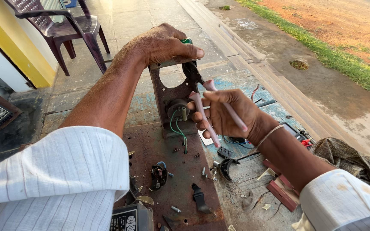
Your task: The person works on an electrical panel by removing components with a screwdriver and pliers, then unboxes a new analog gauge and installs it into a housing using a screwdriver.
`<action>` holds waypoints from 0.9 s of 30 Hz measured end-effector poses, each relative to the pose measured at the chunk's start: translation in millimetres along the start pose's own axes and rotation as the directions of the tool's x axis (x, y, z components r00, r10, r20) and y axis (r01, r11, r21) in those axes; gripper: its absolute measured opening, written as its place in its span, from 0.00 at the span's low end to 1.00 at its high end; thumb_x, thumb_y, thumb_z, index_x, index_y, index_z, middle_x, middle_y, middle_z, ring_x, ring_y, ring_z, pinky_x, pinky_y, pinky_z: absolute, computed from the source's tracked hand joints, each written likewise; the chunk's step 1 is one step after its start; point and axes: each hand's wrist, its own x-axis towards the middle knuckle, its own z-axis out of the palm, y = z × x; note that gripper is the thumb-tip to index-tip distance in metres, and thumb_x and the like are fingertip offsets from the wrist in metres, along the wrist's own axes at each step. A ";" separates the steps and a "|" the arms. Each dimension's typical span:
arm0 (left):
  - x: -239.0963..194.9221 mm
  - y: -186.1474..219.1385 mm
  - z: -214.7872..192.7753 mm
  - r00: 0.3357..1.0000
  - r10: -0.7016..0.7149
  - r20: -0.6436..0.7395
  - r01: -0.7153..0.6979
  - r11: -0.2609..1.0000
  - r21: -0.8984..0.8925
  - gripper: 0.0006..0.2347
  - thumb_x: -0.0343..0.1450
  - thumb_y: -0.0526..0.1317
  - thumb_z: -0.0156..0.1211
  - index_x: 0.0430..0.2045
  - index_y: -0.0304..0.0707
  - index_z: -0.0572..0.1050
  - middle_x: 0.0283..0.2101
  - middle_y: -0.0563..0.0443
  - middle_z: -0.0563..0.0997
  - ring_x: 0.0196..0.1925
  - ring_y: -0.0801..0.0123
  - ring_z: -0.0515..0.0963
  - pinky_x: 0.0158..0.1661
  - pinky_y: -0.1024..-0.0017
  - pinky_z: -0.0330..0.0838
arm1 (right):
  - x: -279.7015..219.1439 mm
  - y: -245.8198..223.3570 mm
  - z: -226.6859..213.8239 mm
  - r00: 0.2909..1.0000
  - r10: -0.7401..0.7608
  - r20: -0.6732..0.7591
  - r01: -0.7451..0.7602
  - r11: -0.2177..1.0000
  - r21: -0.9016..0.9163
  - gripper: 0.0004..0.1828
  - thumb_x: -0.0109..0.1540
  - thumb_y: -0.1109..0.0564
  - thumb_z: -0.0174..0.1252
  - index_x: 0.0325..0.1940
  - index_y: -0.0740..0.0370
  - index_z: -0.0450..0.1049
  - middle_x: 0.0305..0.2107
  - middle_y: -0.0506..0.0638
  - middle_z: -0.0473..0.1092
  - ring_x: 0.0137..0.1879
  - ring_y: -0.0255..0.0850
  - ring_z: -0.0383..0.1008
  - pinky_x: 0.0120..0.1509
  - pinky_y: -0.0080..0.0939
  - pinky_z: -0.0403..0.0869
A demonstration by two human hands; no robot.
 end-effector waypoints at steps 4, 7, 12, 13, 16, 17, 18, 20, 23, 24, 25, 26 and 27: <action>-6.6 1.7 -4.0 0.998 -0.003 0.066 0.007 0.999 -0.054 0.25 0.62 0.70 0.64 0.16 0.49 0.78 0.17 0.56 0.66 0.20 0.69 0.67 0.24 0.63 0.60 | 8.9 14.5 -8.3 0.996 -0.031 -0.087 0.020 0.992 -0.124 0.14 0.65 0.57 0.48 0.53 0.64 0.63 0.31 0.53 0.67 0.31 0.43 0.68 0.39 0.48 0.72; -8.9 8.9 -4.4 1.000 0.009 -0.019 -0.009 1.000 -0.027 0.24 0.59 0.69 0.65 0.12 0.49 0.78 0.13 0.57 0.70 0.17 0.72 0.70 0.21 0.63 0.60 | 13.5 22.7 -9.6 0.931 -0.105 -0.351 -0.020 0.942 -0.334 0.17 0.61 0.63 0.50 0.54 0.56 0.60 0.28 0.50 0.63 0.28 0.39 0.62 0.34 0.45 0.68; -14.1 13.4 -4.4 1.000 -0.028 -0.007 0.027 0.999 -0.039 0.27 0.61 0.70 0.65 0.11 0.45 0.75 0.13 0.59 0.64 0.15 0.72 0.62 0.19 0.65 0.55 | 24.3 30.4 4.2 0.794 -0.276 -0.542 -0.219 0.702 -0.678 0.20 0.55 0.62 0.52 0.50 0.59 0.58 0.27 0.50 0.60 0.26 0.40 0.57 0.30 0.48 0.64; -12.5 15.6 -3.5 1.000 -0.024 -0.006 0.024 0.999 -0.039 0.27 0.61 0.70 0.65 0.11 0.45 0.75 0.13 0.59 0.64 0.15 0.72 0.62 0.19 0.65 0.55 | 24.2 32.5 6.7 0.729 -0.402 -0.554 -0.336 0.496 -0.801 0.19 0.56 0.58 0.54 0.49 0.61 0.61 0.29 0.52 0.64 0.29 0.42 0.62 0.34 0.50 0.68; -14.4 12.0 -2.1 0.998 -0.051 -0.030 0.050 0.999 -0.010 0.27 0.58 0.71 0.64 0.07 0.47 0.74 0.09 0.59 0.65 0.13 0.75 0.65 0.17 0.66 0.58 | 25.4 32.9 8.6 0.668 -0.561 -0.489 -0.462 0.202 -0.863 0.19 0.58 0.55 0.55 0.49 0.65 0.61 0.32 0.59 0.69 0.35 0.49 0.71 0.40 0.55 0.72; -11.9 11.3 -4.9 1.000 -0.025 -0.010 0.026 0.999 0.041 0.29 0.60 0.72 0.61 0.07 0.46 0.73 0.09 0.60 0.63 0.13 0.75 0.63 0.17 0.66 0.57 | 23.2 30.6 7.9 0.658 -0.602 -0.454 -0.470 0.143 -0.871 0.20 0.58 0.55 0.54 0.49 0.67 0.59 0.33 0.65 0.70 0.37 0.55 0.74 0.43 0.58 0.72; -9.5 11.9 -5.4 1.000 -0.001 0.011 0.000 0.996 0.093 0.30 0.62 0.74 0.58 0.06 0.46 0.71 0.10 0.61 0.61 0.14 0.75 0.62 0.18 0.66 0.55 | 21.7 32.1 7.8 0.653 -0.603 -0.458 -0.473 0.148 -0.868 0.20 0.58 0.55 0.54 0.49 0.67 0.59 0.33 0.65 0.70 0.37 0.55 0.74 0.43 0.58 0.72; -12.3 10.1 -7.2 0.999 -0.031 -0.012 0.032 0.998 0.062 0.29 0.60 0.73 0.60 0.07 0.46 0.71 0.10 0.61 0.61 0.13 0.75 0.62 0.18 0.67 0.56 | 28.0 39.6 10.4 0.630 -0.588 -0.507 -0.519 0.166 -0.838 0.22 0.58 0.56 0.52 0.53 0.65 0.56 0.38 0.73 0.72 0.42 0.65 0.75 0.49 0.62 0.69; -12.4 9.6 -7.6 0.996 -0.083 -0.016 0.084 0.996 0.035 0.30 0.58 0.74 0.62 0.07 0.46 0.70 0.11 0.61 0.61 0.13 0.75 0.62 0.17 0.67 0.57 | 30.2 46.4 5.3 0.637 -0.684 -0.356 -0.439 0.058 -0.897 0.24 0.58 0.55 0.54 0.54 0.67 0.56 0.40 0.74 0.70 0.44 0.71 0.73 0.49 0.66 0.69; -11.8 10.0 -6.8 0.995 -0.099 -0.002 0.099 0.994 0.038 0.30 0.58 0.74 0.61 0.07 0.45 0.69 0.11 0.61 0.60 0.13 0.74 0.62 0.17 0.66 0.56 | 32.4 47.4 2.5 0.639 -0.683 -0.354 -0.434 0.059 -0.899 0.24 0.58 0.55 0.54 0.54 0.67 0.56 0.40 0.74 0.70 0.44 0.71 0.73 0.49 0.66 0.69; -12.9 9.2 -5.5 0.995 -0.101 0.000 0.101 0.994 0.039 0.30 0.58 0.74 0.61 0.07 0.45 0.69 0.11 0.61 0.60 0.13 0.74 0.62 0.17 0.66 0.56 | 32.9 48.2 -1.0 0.626 -0.671 -0.398 -0.460 0.094 -0.883 0.25 0.58 0.56 0.53 0.55 0.67 0.56 0.38 0.74 0.71 0.43 0.70 0.74 0.50 0.65 0.70; -13.9 8.4 -4.5 0.995 -0.102 -0.021 0.103 0.993 0.048 0.30 0.59 0.74 0.62 0.08 0.46 0.70 0.11 0.62 0.61 0.14 0.75 0.62 0.17 0.66 0.57 | 33.0 49.6 -4.6 0.611 -0.657 -0.441 -0.486 0.128 -0.865 0.26 0.57 0.56 0.52 0.56 0.67 0.55 0.35 0.74 0.72 0.41 0.70 0.76 0.50 0.64 0.72; -13.3 9.5 -3.5 0.994 -0.098 -0.041 0.100 0.993 0.059 0.29 0.60 0.73 0.63 0.09 0.46 0.71 0.12 0.62 0.61 0.14 0.75 0.63 0.18 0.66 0.58 | 33.6 51.8 -7.6 0.608 -0.659 -0.443 -0.486 0.133 -0.864 0.26 0.57 0.56 0.52 0.56 0.67 0.55 0.35 0.74 0.72 0.41 0.70 0.76 0.50 0.64 0.72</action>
